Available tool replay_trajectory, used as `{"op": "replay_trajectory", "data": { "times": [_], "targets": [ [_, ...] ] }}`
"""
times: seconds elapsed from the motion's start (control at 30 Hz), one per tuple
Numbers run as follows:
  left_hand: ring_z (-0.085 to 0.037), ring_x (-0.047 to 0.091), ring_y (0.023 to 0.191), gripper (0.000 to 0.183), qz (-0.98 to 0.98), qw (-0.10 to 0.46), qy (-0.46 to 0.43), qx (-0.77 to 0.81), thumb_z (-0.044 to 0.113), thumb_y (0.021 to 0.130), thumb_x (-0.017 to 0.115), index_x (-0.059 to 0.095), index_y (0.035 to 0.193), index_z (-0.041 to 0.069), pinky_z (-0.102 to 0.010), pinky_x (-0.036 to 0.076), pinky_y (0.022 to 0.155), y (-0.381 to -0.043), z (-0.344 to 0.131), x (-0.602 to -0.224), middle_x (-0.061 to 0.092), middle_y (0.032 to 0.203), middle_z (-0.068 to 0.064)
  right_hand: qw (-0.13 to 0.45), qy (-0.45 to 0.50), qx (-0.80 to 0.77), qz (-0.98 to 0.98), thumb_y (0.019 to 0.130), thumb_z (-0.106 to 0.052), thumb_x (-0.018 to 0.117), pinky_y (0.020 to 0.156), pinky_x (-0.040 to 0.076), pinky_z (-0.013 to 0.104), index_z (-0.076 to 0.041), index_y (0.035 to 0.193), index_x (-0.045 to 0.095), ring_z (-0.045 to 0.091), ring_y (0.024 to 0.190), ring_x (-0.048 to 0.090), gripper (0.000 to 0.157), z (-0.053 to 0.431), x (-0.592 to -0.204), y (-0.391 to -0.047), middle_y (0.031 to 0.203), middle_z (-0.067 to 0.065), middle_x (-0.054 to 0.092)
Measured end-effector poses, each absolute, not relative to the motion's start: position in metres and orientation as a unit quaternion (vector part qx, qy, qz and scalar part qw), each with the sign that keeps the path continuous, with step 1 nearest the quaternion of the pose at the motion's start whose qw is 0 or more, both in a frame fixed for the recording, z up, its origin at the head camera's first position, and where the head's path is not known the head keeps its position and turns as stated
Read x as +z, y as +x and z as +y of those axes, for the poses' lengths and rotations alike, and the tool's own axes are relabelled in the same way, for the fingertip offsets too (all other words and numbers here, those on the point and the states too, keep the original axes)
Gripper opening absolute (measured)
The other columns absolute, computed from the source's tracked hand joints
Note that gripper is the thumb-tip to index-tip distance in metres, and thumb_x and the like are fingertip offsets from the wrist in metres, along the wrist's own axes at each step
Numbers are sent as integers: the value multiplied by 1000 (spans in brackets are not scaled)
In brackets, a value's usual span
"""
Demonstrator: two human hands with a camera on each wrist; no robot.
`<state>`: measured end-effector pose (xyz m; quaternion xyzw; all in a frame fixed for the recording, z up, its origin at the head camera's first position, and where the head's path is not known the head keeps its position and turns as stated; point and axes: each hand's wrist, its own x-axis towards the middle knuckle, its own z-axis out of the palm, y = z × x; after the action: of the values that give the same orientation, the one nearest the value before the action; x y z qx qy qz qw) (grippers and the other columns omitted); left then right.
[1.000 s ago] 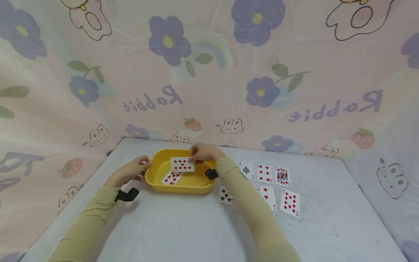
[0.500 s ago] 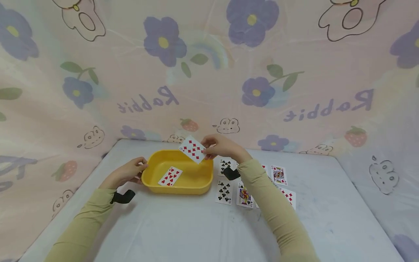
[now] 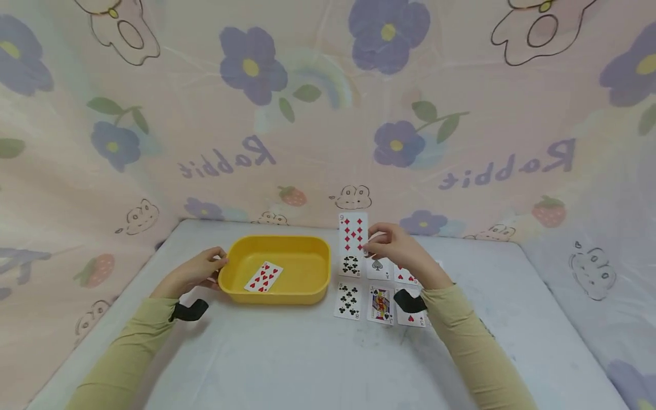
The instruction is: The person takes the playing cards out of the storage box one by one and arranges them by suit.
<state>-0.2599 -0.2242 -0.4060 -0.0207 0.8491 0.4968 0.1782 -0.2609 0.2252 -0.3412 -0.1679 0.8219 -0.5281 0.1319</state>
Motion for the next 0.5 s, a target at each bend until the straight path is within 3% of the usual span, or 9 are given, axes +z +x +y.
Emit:
{"op": "replay_trajectory", "data": {
  "times": [0.27, 0.5],
  "targets": [
    [-20, 57, 68, 20, 844, 184, -12, 503, 16, 104, 40, 39, 111, -3, -33, 57, 62, -262, -225, -406, 55, 92, -19, 121, -115, -522, 837, 95, -23, 61, 79, 52, 35, 2, 110, 46, 24, 89, 68, 33, 289, -350, -223, 97, 17, 69],
    [-20, 58, 68, 22, 826, 201, -30, 525, 17, 105, 40, 39, 113, -3, -34, 57, 63, -262, -227, -407, 54, 95, -21, 140, -92, -511, 843, 97, -19, 58, 79, 54, 38, 5, 108, 47, 26, 87, 67, 29, 333, -375, -190, 93, 15, 68]
  ]
}}
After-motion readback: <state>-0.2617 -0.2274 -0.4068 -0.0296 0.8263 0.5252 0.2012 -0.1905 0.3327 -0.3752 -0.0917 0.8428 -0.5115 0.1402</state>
